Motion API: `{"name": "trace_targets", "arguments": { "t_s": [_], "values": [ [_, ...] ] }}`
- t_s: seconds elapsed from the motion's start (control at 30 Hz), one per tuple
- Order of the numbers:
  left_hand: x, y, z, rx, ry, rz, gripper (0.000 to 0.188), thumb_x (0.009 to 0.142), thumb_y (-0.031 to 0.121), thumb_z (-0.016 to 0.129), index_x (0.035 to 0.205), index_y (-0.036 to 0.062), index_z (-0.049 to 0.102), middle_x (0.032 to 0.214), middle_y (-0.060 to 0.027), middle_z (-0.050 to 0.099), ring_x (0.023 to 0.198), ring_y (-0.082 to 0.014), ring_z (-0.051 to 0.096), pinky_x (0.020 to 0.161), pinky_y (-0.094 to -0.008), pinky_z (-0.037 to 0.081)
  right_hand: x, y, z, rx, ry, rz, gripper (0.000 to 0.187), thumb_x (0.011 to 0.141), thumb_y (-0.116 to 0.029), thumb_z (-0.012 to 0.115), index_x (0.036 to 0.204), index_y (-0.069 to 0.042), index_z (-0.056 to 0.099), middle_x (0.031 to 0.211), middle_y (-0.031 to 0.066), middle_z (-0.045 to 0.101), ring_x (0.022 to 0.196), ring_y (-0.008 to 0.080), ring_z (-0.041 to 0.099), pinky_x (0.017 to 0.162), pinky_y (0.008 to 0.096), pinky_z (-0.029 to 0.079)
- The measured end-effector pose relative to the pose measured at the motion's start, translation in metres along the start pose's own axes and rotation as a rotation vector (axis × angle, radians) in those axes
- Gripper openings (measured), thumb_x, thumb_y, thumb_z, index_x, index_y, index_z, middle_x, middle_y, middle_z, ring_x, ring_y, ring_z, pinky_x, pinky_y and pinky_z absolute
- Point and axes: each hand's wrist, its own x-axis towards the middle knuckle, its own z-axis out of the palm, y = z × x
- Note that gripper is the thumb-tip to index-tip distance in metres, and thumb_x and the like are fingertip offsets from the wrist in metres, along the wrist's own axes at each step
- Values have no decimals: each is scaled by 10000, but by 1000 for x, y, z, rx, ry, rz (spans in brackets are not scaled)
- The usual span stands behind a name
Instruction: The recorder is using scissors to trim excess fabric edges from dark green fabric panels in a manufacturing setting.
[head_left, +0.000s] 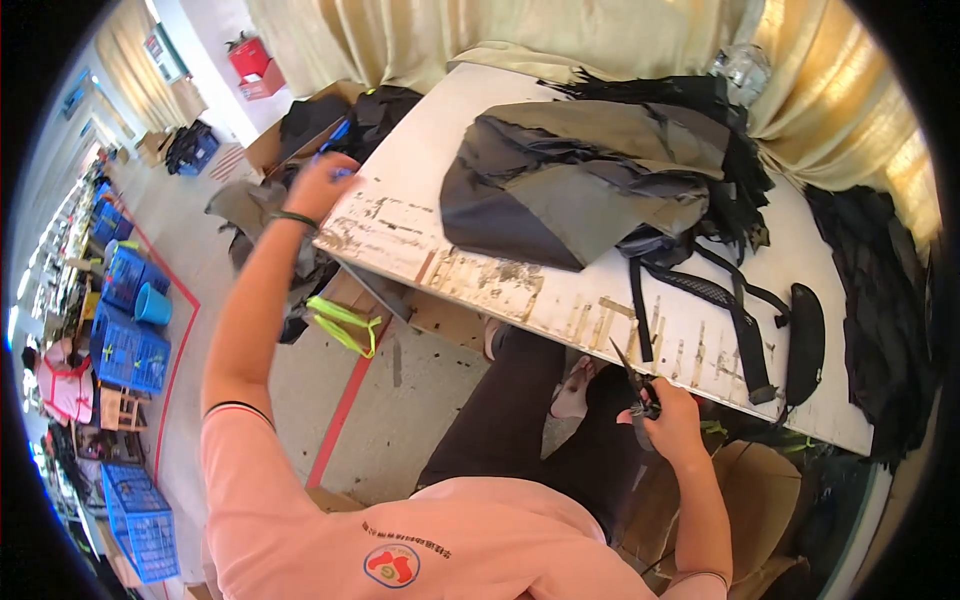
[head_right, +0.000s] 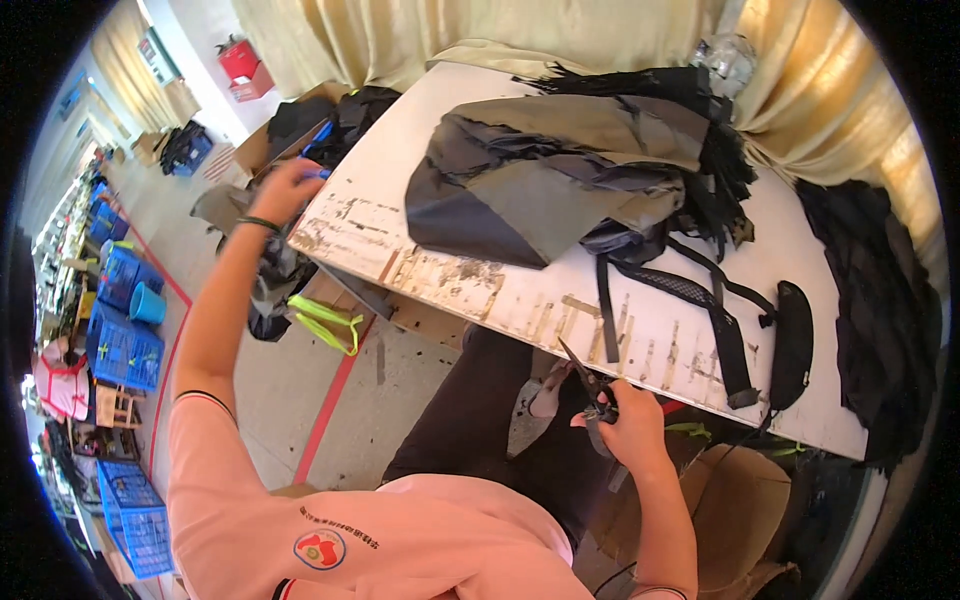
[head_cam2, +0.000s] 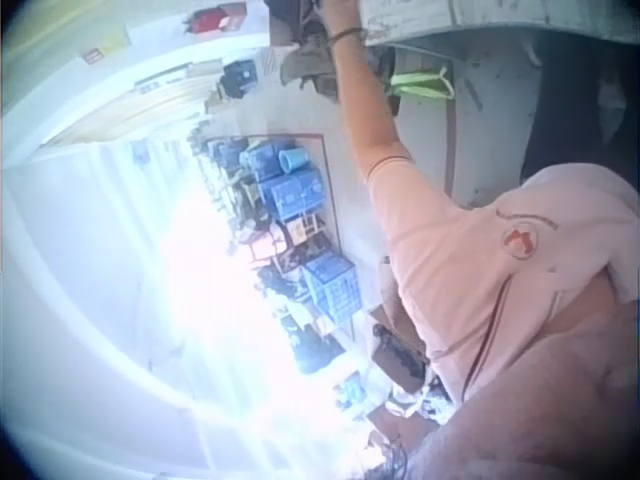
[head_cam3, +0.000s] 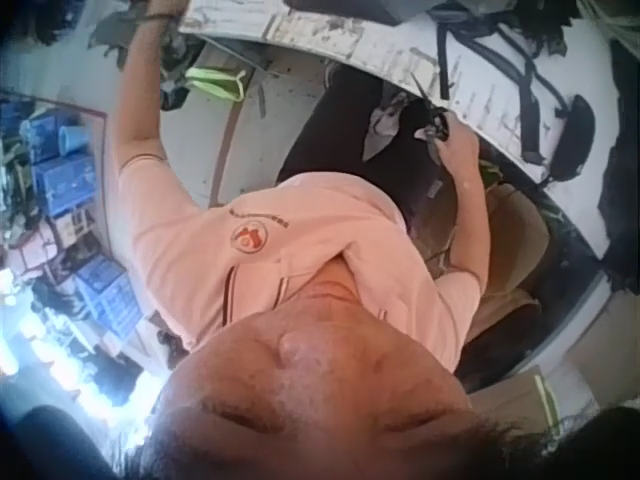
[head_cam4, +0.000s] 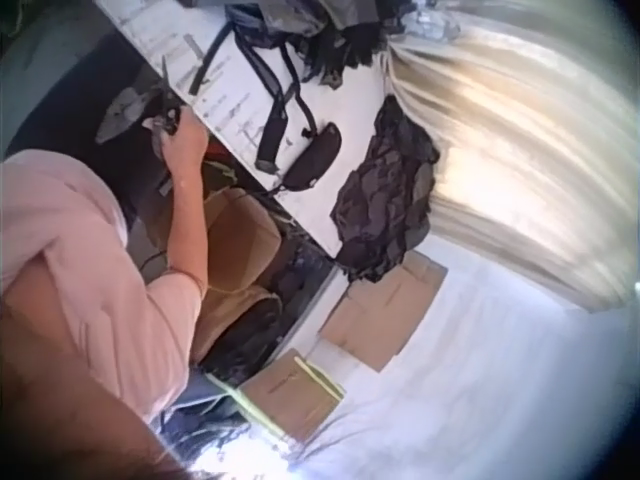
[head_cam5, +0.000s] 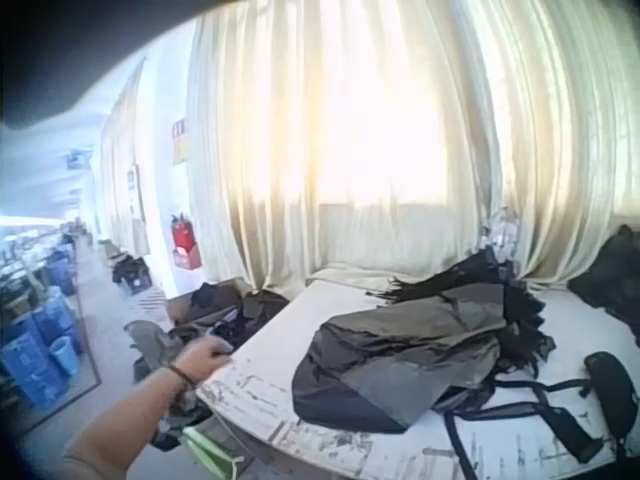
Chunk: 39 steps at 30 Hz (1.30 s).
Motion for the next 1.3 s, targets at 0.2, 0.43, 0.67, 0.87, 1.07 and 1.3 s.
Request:
{"name": "trace_targets", "arguments": {
  "t_s": [0.2, 0.43, 0.67, 0.87, 1.07, 1.3],
  "values": [
    [6, 150, 179, 71, -193, 330, 981, 662, 518, 777, 1436, 128, 317, 1487, -232, 256, 1386, -387, 235, 1098, -556, 206, -1, 5, 5, 27, -9, 101, 491, 598, -323, 872, 842, -26, 565, 713, 162, 599, 688, 361, 590, 615, 407, 452],
    [70, 268, 230, 238, -66, 396, 948, 695, 356, 778, 1470, 275, 237, 1503, -201, 227, 1352, -395, 300, 1060, -606, 246, -23, 27, 16, 91, 2, 134, 517, 612, -384, 858, 856, -41, 557, 706, 169, 598, 696, 378, 600, 613, 422, 462],
    [57, 238, 273, 4, -159, 662, 471, 759, -12, 503, 1168, 195, 611, 1078, -104, 616, 894, -363, 583, 813, -426, 494, -37, 39, 4, 137, 15, 233, 491, 645, -376, 837, 858, -44, 545, 718, 161, 603, 714, 369, 600, 648, 443, 466],
    [-4, 251, 207, -193, -409, 764, 435, 757, 160, 700, 1178, 112, 604, 1205, -176, 585, 1040, -383, 563, 938, -399, 452, -25, 54, -6, 308, 97, 239, 513, 624, -359, 860, 843, -32, 531, 710, 156, 593, 685, 363, 594, 605, 403, 463],
    [34, 229, 115, -2, 45, 671, 496, 690, 186, 766, 1152, 132, 596, 1184, -129, 550, 1131, -348, 492, 949, -431, 396, 49, 37, -47, 168, 597, 33, 428, 661, -9, 755, 1024, -45, 532, 835, 131, 623, 784, 332, 573, 708, 423, 440],
    [82, 103, 144, 125, -87, 323, 349, 739, 108, 701, 1084, 112, 643, 1174, -106, 624, 1077, -318, 577, 920, -419, 436, 157, 31, -68, -180, 448, -205, 486, 647, 15, 690, 1077, -68, 478, 915, 101, 641, 916, 282, 611, 788, 383, 391]
  ]
}}
